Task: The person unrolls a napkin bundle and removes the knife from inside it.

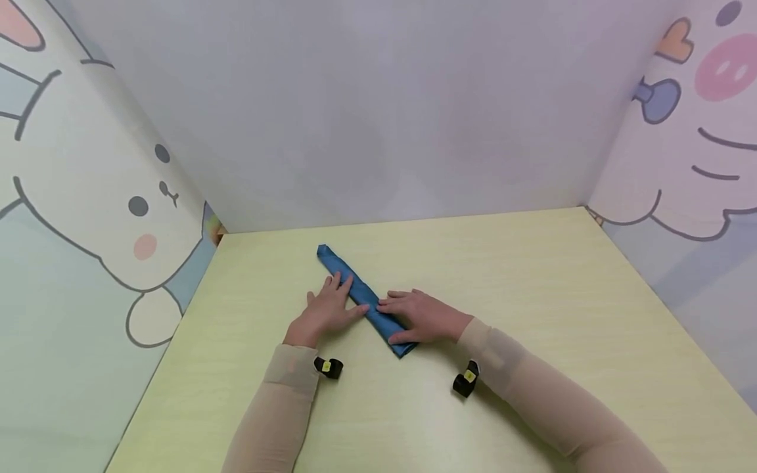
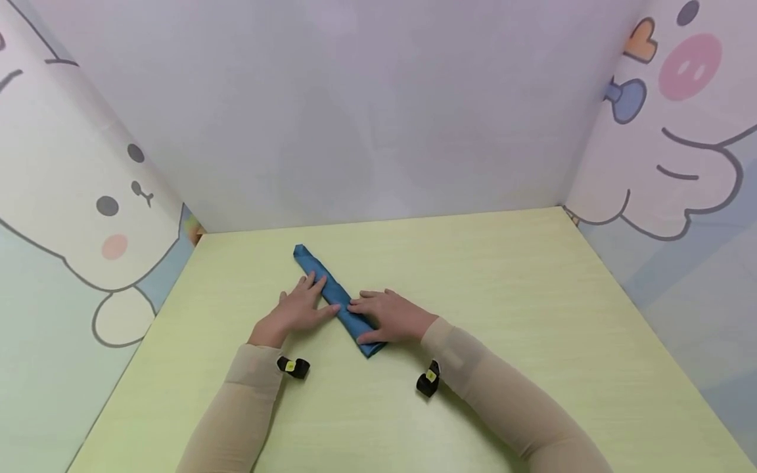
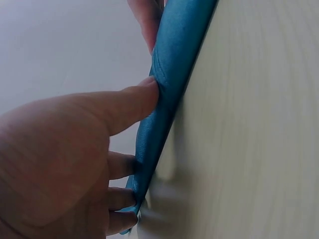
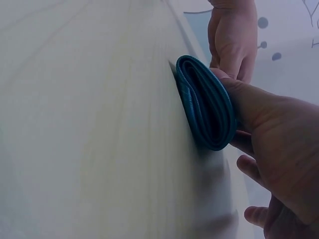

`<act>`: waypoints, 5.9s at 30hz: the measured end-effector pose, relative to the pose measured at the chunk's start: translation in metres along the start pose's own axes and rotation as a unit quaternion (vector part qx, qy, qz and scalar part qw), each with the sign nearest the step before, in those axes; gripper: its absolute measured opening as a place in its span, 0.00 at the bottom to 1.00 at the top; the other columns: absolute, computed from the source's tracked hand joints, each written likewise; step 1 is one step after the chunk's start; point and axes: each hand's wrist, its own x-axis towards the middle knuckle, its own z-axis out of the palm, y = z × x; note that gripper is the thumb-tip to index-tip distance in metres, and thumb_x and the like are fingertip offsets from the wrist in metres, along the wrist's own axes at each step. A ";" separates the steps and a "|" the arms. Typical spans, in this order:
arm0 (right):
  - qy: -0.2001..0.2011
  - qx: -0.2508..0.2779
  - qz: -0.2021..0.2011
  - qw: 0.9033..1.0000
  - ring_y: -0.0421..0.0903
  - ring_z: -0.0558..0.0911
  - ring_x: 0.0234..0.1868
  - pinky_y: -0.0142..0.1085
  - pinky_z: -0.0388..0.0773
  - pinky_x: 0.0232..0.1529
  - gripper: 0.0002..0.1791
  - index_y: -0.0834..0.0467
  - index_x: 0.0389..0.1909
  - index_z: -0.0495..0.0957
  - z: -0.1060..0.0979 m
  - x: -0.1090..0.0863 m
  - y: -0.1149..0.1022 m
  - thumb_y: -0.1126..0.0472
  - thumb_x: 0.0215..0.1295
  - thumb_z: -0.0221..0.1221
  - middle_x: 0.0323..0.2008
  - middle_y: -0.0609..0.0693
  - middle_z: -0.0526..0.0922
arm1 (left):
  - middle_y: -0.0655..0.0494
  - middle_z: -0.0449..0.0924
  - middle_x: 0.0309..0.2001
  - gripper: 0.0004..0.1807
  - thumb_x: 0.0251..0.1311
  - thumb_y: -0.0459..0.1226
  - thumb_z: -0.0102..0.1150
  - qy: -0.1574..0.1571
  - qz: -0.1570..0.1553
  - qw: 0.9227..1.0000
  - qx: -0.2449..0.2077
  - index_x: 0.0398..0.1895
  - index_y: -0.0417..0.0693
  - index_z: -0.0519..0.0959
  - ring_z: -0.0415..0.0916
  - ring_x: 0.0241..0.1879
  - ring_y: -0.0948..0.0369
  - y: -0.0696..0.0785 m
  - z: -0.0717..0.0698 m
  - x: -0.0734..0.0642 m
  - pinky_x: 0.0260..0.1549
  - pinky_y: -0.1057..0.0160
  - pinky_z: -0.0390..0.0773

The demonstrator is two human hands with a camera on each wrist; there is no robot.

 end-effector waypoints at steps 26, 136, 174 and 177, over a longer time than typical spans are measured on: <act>0.023 -0.039 0.037 0.998 0.52 0.61 0.70 0.64 0.58 0.61 0.40 0.54 0.67 0.69 -0.009 -0.033 -0.006 0.36 0.60 0.60 0.65 0.50 0.72 | 0.45 0.39 0.76 0.48 0.61 0.68 0.45 -0.028 0.038 0.999 0.025 0.77 0.53 0.48 0.36 0.75 0.47 0.033 -0.002 0.010 0.60 0.28 0.44; 0.105 0.102 0.096 0.985 0.45 0.78 0.54 0.44 0.73 0.55 0.24 0.55 0.54 0.81 -0.008 -0.052 0.014 0.48 0.59 0.67 0.50 0.46 0.82 | 0.44 0.46 0.75 0.55 0.54 0.71 0.48 -0.038 0.129 0.989 0.056 0.77 0.49 0.49 0.44 0.74 0.48 0.081 0.021 -0.028 0.65 0.39 0.51; 0.132 0.090 0.113 0.981 0.44 0.80 0.49 0.41 0.75 0.51 0.21 0.57 0.48 0.84 0.007 -0.045 -0.001 0.49 0.58 0.68 0.46 0.47 0.83 | 0.56 0.44 0.76 0.50 0.52 0.71 0.52 -0.014 0.178 0.982 0.061 0.76 0.62 0.54 0.41 0.74 0.50 0.067 0.023 -0.020 0.59 0.29 0.51; 0.136 0.092 0.112 0.980 0.44 0.80 0.48 0.41 0.76 0.51 0.20 0.58 0.46 0.84 0.007 -0.044 -0.002 0.50 0.58 0.68 0.44 0.47 0.84 | 0.56 0.45 0.76 0.50 0.52 0.70 0.52 -0.011 0.180 0.982 0.059 0.76 0.62 0.54 0.42 0.74 0.50 0.067 0.023 -0.021 0.58 0.28 0.51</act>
